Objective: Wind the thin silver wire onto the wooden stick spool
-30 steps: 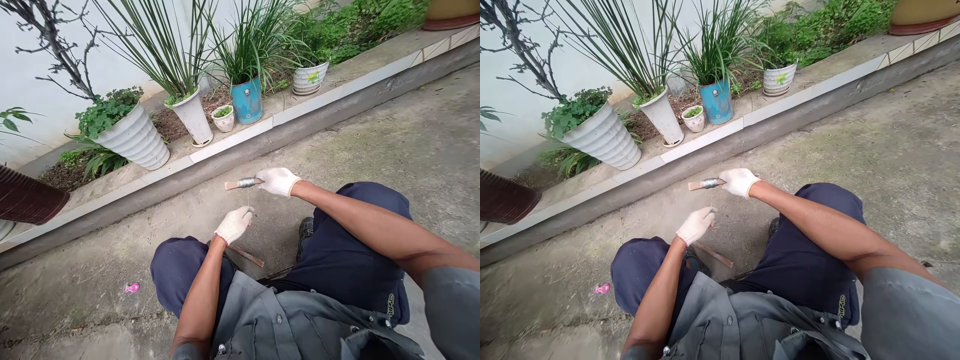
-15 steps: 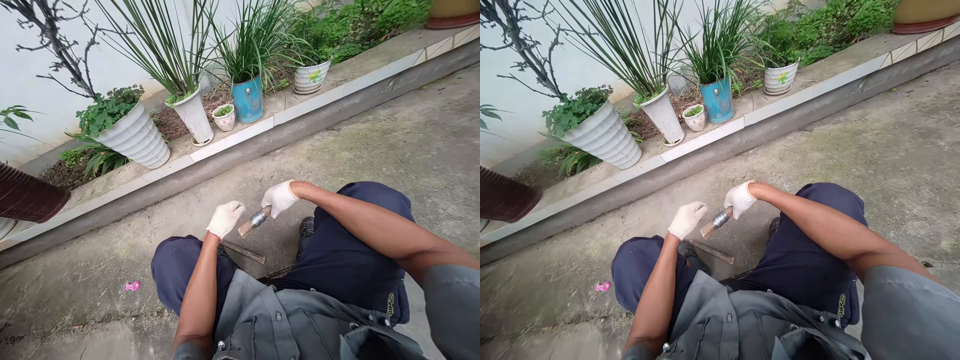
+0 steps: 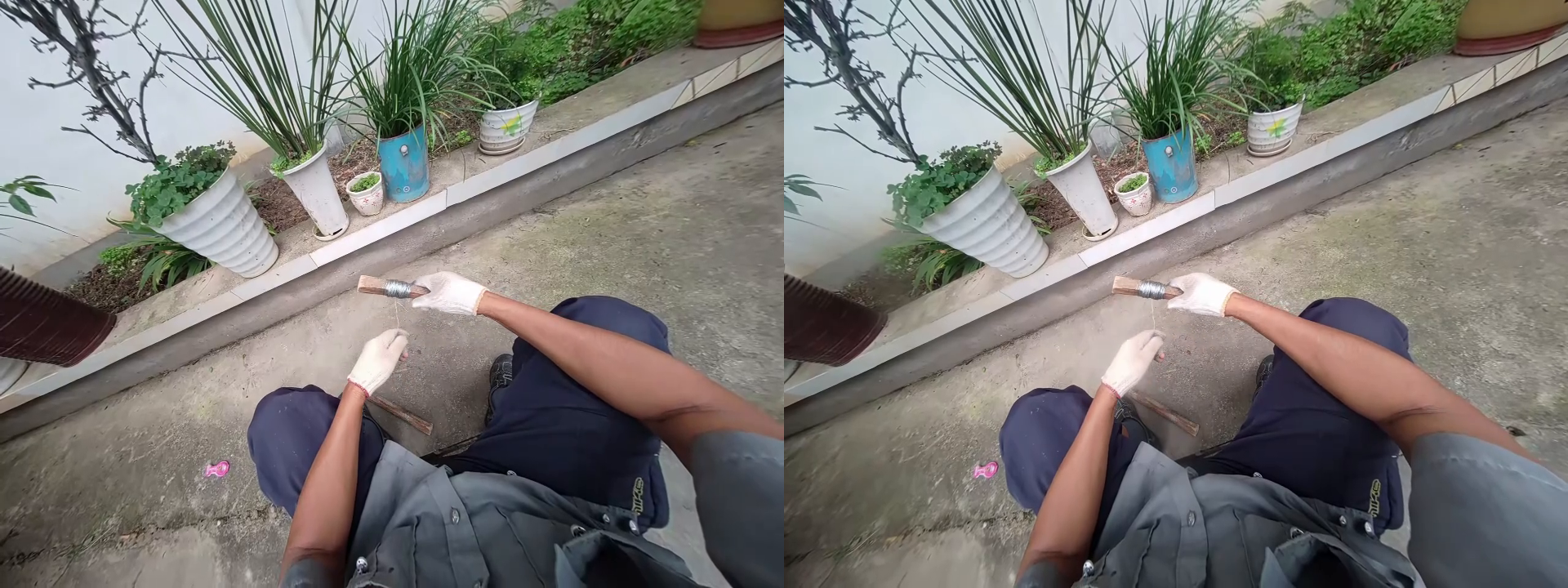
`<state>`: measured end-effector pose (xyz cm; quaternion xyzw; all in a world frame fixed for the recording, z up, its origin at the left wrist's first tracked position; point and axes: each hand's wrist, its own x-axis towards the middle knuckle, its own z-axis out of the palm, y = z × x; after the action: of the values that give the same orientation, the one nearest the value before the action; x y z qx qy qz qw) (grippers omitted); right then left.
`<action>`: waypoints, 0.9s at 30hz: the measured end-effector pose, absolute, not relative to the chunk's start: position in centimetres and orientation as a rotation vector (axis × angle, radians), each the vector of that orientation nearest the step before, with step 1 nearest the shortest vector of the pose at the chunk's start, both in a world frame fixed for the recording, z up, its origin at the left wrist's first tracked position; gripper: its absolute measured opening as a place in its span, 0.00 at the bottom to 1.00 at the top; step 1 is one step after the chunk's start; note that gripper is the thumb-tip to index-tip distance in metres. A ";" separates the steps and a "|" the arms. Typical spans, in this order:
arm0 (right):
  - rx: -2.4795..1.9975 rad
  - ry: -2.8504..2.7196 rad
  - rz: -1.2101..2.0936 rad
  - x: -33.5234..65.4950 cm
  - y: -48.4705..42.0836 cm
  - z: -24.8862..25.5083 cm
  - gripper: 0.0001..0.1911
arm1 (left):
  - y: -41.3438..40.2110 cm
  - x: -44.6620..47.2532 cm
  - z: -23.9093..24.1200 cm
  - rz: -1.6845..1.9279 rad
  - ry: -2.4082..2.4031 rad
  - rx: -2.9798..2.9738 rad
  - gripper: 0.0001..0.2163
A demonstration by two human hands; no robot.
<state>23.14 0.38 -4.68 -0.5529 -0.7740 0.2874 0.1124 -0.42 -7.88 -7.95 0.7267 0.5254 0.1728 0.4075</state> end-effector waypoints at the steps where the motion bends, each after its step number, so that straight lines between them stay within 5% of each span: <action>1: -1.674 -2.289 0.743 23.2 0.7 -5.0 0.18 | -8.0 -0.3 -8.1 0.384 1.316 1.855 0.15; 9: -1.849 -2.877 0.331 22.3 0.0 -5.6 0.15 | -7.7 -1.1 -8.3 0.281 1.388 2.114 0.16; 14: -1.498 -3.170 0.686 22.4 -1.0 -6.8 0.09 | -6.9 -2.4 -7.9 0.260 1.467 2.262 0.16; 20: -1.097 -2.888 1.404 23.9 -1.6 -5.2 0.10 | -6.4 -3.1 -6.9 0.312 1.405 2.113 0.13; 27: -1.302 -2.333 1.214 23.5 -0.8 -3.9 0.17 | -7.0 -1.8 -8.4 0.454 1.312 1.906 0.22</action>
<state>23.50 -0.79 -3.93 -0.4414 -0.7907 0.4114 0.1033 -1.77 -7.01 -8.36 0.7471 0.5143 0.1780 0.3816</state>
